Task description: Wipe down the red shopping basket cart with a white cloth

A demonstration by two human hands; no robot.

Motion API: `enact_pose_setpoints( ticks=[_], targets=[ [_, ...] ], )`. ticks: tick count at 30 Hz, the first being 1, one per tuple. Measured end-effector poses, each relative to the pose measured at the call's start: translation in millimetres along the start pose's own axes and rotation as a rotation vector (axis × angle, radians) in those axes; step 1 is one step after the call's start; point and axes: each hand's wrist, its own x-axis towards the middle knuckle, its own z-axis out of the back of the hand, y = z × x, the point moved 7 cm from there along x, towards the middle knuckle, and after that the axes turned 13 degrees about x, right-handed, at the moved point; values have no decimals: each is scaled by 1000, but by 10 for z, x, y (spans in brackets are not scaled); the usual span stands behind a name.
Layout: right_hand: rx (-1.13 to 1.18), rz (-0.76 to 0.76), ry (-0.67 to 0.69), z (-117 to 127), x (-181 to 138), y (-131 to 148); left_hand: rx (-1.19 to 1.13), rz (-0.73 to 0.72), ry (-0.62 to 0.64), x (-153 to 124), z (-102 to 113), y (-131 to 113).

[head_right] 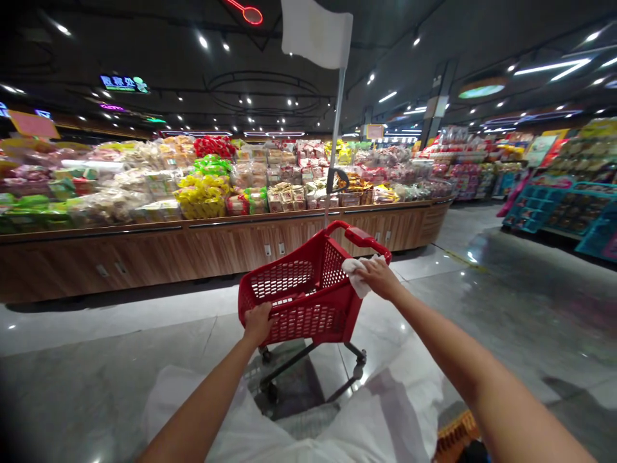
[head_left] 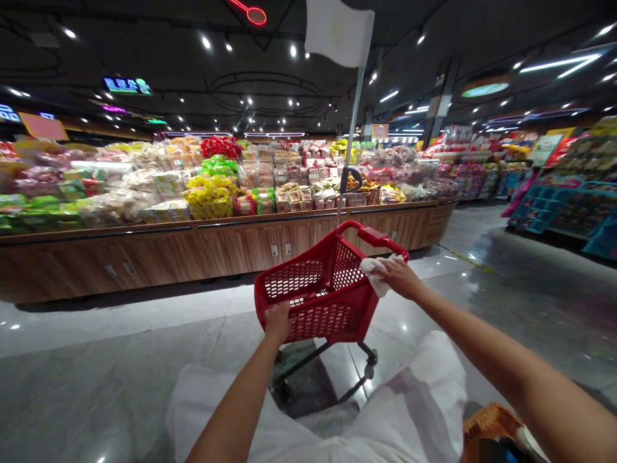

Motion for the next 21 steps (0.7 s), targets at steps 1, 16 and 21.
enact_pose_setpoints(
  ticks=[1,16,21],
  targets=[
    [-5,-14,-18,-16,6,53,-1,12,-6,6,-8,-15],
    [253,220,-33,-937,611,2155,-30,36,-2,-127,-35,11],
    [86,180,46,-506,338,1010,-30,-5,-36,-119,-44,48]
  ],
)
